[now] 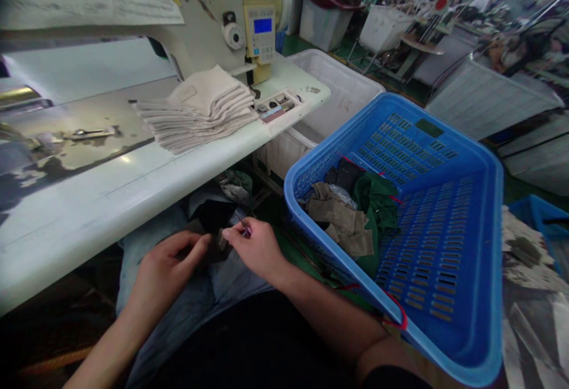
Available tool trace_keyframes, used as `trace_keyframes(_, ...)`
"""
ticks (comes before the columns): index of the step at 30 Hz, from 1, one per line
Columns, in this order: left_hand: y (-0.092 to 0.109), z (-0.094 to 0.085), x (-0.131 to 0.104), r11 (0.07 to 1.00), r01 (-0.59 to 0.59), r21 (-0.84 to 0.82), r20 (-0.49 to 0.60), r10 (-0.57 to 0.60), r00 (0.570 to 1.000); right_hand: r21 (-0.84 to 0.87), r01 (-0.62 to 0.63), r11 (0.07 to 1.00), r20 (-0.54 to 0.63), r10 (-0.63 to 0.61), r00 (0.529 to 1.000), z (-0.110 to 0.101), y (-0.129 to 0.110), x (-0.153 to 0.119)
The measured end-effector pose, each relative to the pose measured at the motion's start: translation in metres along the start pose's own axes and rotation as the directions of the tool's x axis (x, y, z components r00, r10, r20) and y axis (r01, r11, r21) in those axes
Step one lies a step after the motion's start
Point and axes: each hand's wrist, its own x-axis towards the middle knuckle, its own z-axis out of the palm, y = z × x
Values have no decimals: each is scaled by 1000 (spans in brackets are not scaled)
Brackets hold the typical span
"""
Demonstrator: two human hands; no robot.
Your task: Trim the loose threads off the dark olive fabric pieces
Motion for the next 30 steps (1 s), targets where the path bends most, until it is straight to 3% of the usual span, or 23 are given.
trace_keyframes(4,3,1,-2,998,-45,-41,19,45,999,7,6,1000,-2,-6,1000,0,0,0)
trace_keyframes(14,4,12,2,970,-217,112,-67,225,972,31,3,1000,25,-4,1000,7,2,-3)
trace_keyframes(20,-5,3,5,998,-45,50,-105,50,993,4,2,1000,19,-2,1000,1,1,-1)
trace_keyframes(26,4,0,1,991,33,-133,11,-32,999,3,4,1000,19,-4,1000,1,3,0)
trace_keyframes(30,10,1,3,914,251,-320,149,-213,966,7,21,1000,66,-22,998,1,4,-1)
